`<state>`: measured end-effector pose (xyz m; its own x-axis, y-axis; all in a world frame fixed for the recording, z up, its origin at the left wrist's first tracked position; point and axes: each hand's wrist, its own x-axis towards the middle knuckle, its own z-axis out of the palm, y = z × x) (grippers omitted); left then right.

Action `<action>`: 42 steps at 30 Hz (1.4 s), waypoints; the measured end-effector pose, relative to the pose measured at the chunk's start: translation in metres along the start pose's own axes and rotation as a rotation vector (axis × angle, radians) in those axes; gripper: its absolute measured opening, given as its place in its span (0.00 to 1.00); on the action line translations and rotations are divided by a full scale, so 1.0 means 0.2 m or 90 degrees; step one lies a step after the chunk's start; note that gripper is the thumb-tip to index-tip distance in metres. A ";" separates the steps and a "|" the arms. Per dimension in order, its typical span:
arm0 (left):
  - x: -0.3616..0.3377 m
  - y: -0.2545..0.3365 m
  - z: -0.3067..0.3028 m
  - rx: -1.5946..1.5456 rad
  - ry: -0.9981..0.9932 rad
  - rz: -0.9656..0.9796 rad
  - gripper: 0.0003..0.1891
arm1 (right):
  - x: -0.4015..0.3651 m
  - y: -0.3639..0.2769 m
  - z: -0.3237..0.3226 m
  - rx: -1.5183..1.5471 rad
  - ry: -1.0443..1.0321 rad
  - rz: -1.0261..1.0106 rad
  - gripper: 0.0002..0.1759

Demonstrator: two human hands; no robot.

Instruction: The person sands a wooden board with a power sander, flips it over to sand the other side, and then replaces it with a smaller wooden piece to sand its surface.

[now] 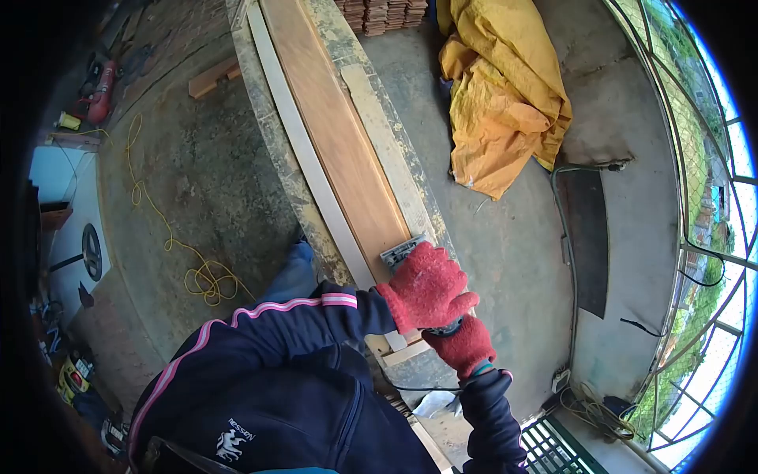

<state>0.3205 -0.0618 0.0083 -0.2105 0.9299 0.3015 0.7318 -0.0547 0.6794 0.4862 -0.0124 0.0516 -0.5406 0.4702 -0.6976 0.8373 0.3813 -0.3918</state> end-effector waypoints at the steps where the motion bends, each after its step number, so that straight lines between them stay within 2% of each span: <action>1: 0.04 -0.08 -0.06 -0.001 0.002 -0.002 0.20 | 0.08 -0.09 -0.03 -0.002 -0.002 0.000 0.29; 5: 0.22 -0.46 -0.34 0.088 0.085 -0.008 0.20 | 0.43 -0.47 -0.14 -0.008 0.013 0.013 0.27; 6: 0.28 -0.57 -0.41 0.095 0.112 -0.004 0.20 | 0.55 -0.52 -0.15 0.002 0.047 -0.024 0.31; 7: 0.34 -0.68 -0.49 0.094 0.102 -0.025 0.20 | 0.64 -0.64 -0.19 0.024 0.063 -0.048 0.31; 9: 0.47 -0.90 -0.66 0.108 0.108 -0.025 0.20 | 0.82 -0.89 -0.29 0.044 0.006 0.025 0.31; 13: 0.69 -1.31 -1.01 0.135 0.075 -0.090 0.20 | 1.21 -1.28 -0.39 0.007 0.055 -0.035 0.32; 15: 0.76 -1.50 -1.14 0.078 0.083 -0.128 0.20 | 1.31 -1.51 -0.47 0.075 0.017 -0.042 0.29; 17: 0.83 -1.59 -1.25 0.103 0.065 -0.159 0.22 | 1.43 -1.59 -0.49 0.057 0.021 -0.097 0.27; 19: 0.89 -1.66 -1.28 0.160 0.064 -0.152 0.23 | 1.47 -1.67 -0.52 0.066 0.014 -0.089 0.27; 21: 0.91 -1.72 -1.30 0.174 0.061 -0.141 0.23 | 1.50 -1.72 -0.55 0.002 0.020 -0.068 0.26; 23: 0.89 -1.77 -1.34 0.099 0.097 -0.176 0.23 | 1.56 -1.76 -0.58 -0.094 0.038 -0.085 0.27; 24: 0.90 -1.79 -1.35 0.146 0.096 -0.179 0.24 | 1.57 -1.78 -0.58 -0.098 0.034 -0.086 0.27; 27: 0.86 -1.76 -1.31 0.172 0.135 -0.129 0.23 | 1.52 -1.75 -0.57 -0.105 0.028 -0.083 0.27; 28: 0.84 -1.70 -1.29 0.161 0.111 -0.190 0.23 | 1.50 -1.72 -0.55 -0.109 0.019 -0.071 0.26; 31: 0.75 -1.48 -1.15 0.139 0.082 -0.223 0.23 | 1.36 -1.52 -0.49 -0.132 0.037 -0.056 0.26; 33: 0.67 -1.30 -1.02 0.119 0.084 -0.225 0.22 | 1.21 -1.35 -0.45 -0.101 -0.011 -0.017 0.29; 37: 0.45 -0.92 -0.71 0.129 0.076 -0.168 0.22 | 0.86 -0.93 -0.28 -0.057 0.029 -0.041 0.32; 38: 0.39 -0.83 -0.63 0.127 0.089 -0.130 0.21 | 0.75 -0.84 -0.26 -0.053 0.019 -0.027 0.32; 42: 0.20 -0.40 -0.32 0.095 0.056 -0.117 0.20 | 0.38 -0.46 -0.11 -0.062 0.020 0.052 0.33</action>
<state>0.2110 -0.0446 0.0085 -0.3989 0.8841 0.2433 0.7624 0.1724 0.6237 0.3670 0.0066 0.0486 -0.4740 0.5276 -0.7049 0.8679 0.4152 -0.2728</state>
